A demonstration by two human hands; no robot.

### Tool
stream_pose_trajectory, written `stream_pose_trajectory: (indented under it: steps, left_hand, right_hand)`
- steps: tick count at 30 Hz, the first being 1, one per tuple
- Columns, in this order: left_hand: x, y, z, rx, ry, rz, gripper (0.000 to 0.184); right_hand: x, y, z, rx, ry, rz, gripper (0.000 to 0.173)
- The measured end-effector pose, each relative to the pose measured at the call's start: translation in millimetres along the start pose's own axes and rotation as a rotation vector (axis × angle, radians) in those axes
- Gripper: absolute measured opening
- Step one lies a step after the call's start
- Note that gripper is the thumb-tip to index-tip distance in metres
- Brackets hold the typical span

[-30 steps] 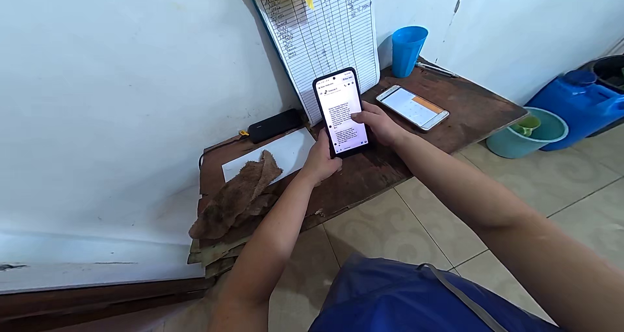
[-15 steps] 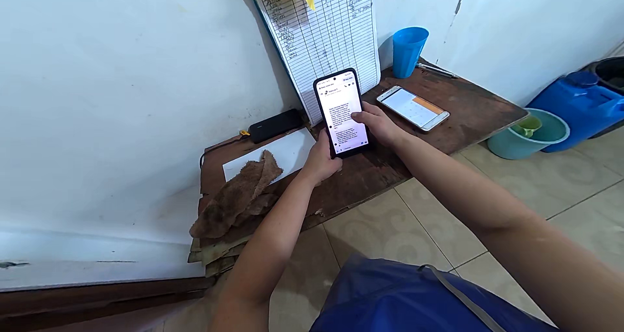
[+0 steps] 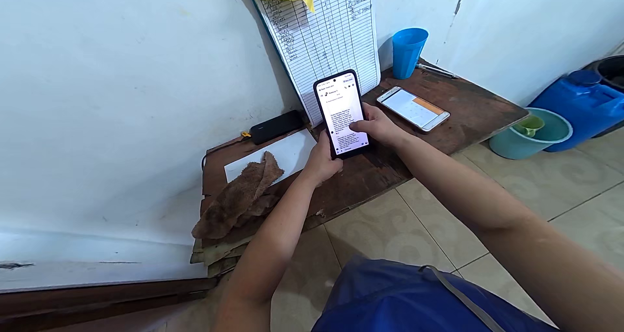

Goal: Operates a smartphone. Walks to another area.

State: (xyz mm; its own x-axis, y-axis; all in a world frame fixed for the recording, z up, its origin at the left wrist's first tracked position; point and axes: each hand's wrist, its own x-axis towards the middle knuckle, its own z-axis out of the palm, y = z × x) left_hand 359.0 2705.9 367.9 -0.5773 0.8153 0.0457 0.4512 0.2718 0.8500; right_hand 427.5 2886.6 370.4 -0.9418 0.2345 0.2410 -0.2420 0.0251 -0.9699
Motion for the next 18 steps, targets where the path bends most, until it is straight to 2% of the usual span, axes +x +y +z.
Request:
stream_pose_trajectory:
  steps: [3,13,18]
  left_hand:
    - [-1.0,2.5,-0.3,-0.001,-0.001,-0.017,0.085]
    - [-1.2,1.2,0.8,-0.015,0.007,-0.017,0.084]
    - [-1.2,-4.3,3.7,0.01,0.024,0.074,0.082]
  right_hand:
    - [-0.4,-3.2,1.9,0.004,0.018,0.018,0.025]
    - [-0.7,-1.1,1.6,0.011,0.023,0.001,0.03]
    - [-4.2,-3.2,4.2,-0.02,0.078,-0.012,0.037]
